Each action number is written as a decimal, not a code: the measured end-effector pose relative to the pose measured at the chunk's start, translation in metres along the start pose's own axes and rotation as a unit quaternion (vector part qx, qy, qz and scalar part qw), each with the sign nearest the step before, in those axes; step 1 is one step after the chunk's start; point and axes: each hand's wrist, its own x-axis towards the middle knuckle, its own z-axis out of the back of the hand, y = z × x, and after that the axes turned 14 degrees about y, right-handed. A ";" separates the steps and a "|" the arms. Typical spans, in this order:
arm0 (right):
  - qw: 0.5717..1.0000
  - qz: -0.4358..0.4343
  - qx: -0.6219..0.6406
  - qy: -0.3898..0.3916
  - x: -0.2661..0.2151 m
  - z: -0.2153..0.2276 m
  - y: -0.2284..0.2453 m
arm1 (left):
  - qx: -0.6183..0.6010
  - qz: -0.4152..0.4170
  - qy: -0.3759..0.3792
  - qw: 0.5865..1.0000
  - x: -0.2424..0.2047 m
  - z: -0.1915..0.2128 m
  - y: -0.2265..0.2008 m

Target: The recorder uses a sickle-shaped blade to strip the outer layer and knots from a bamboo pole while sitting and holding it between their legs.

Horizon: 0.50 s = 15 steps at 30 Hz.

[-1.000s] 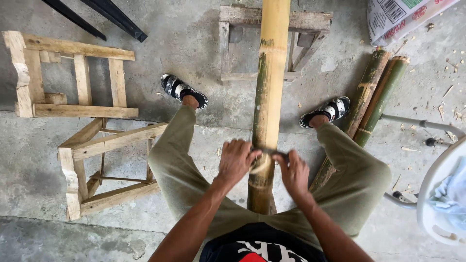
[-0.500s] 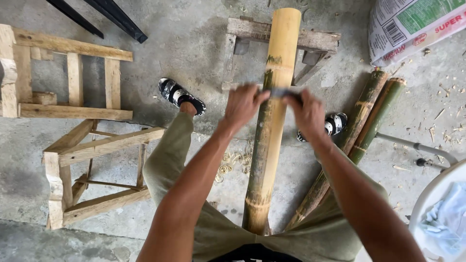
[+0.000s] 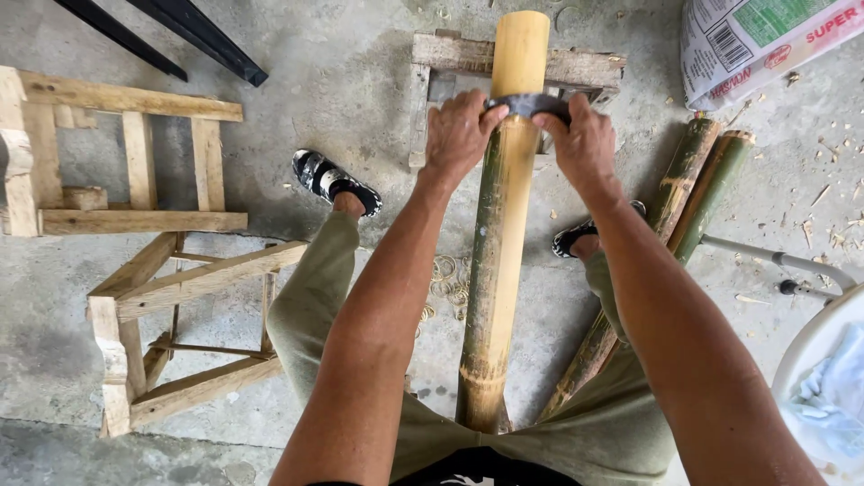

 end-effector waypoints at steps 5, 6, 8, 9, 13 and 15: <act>1.000 -0.016 0.007 0.005 -0.045 -0.008 0.017 | 0.011 0.034 0.035 0.999 -0.049 -0.006 -0.009; 1.000 -0.002 0.015 0.004 -0.059 -0.013 0.021 | 0.023 0.023 0.026 0.999 -0.063 -0.011 -0.008; 1.000 -0.025 -0.002 0.004 -0.081 -0.023 0.024 | 0.026 0.024 0.027 0.999 -0.087 -0.012 -0.014; 0.999 -0.047 -0.020 0.004 -0.091 -0.026 0.025 | 0.028 0.024 0.025 0.999 -0.097 -0.012 -0.017; 0.998 -0.055 -0.003 0.000 -0.139 -0.046 0.026 | 0.019 0.010 0.034 0.999 -0.144 -0.018 -0.025; 0.996 -0.088 -0.002 0.023 -0.164 -0.055 0.028 | 0.014 0.000 0.048 0.999 -0.169 -0.021 -0.026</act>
